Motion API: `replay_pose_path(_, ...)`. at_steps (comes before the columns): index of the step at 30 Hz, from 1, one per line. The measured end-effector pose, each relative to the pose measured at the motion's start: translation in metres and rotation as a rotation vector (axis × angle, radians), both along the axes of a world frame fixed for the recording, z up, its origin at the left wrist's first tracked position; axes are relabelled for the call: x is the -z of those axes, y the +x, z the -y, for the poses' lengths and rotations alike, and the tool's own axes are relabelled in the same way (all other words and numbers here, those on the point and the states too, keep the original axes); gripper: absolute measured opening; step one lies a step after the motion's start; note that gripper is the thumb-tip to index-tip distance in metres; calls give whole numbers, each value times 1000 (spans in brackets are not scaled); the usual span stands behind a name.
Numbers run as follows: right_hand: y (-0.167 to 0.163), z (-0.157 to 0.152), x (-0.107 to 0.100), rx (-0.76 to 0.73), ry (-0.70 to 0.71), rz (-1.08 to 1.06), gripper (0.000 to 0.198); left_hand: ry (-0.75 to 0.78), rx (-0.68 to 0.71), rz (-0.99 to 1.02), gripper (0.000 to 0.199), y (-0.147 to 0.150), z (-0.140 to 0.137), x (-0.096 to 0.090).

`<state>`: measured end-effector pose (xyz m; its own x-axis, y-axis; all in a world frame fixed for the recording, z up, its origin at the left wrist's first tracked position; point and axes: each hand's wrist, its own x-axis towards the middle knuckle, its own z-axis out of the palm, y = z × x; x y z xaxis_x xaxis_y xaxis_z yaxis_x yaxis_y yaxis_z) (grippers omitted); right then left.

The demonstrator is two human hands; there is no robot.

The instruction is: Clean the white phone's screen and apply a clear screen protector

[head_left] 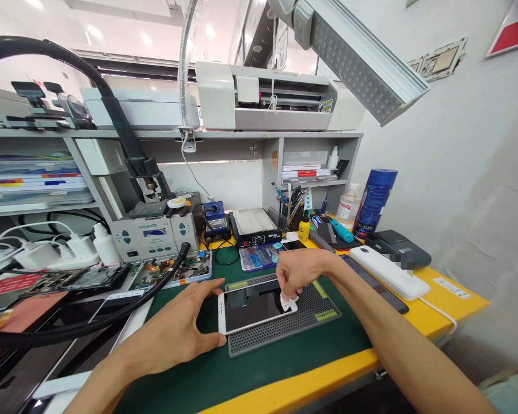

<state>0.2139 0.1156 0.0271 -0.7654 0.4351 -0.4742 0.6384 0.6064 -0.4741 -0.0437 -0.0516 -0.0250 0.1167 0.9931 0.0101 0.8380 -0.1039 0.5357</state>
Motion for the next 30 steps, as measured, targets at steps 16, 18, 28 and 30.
replay_pose_path(16, -13, 26, 0, -145, 126, 11, 15, -27, 33, -16, 86, 4, 1, -9)
replay_pose_path(18, -21, 32, 0, -163, 128, -16, 14, -34, 51, -14, 86, 2, 2, -10)
replay_pose_path(28, -67, 60, 14, -242, 140, -217, 7, 44, 133, 80, 72, -13, -3, 3)
replay_pose_path(30, -74, 66, 21, -255, 137, -278, 6, 56, 134, 92, 71, -13, -4, 3)
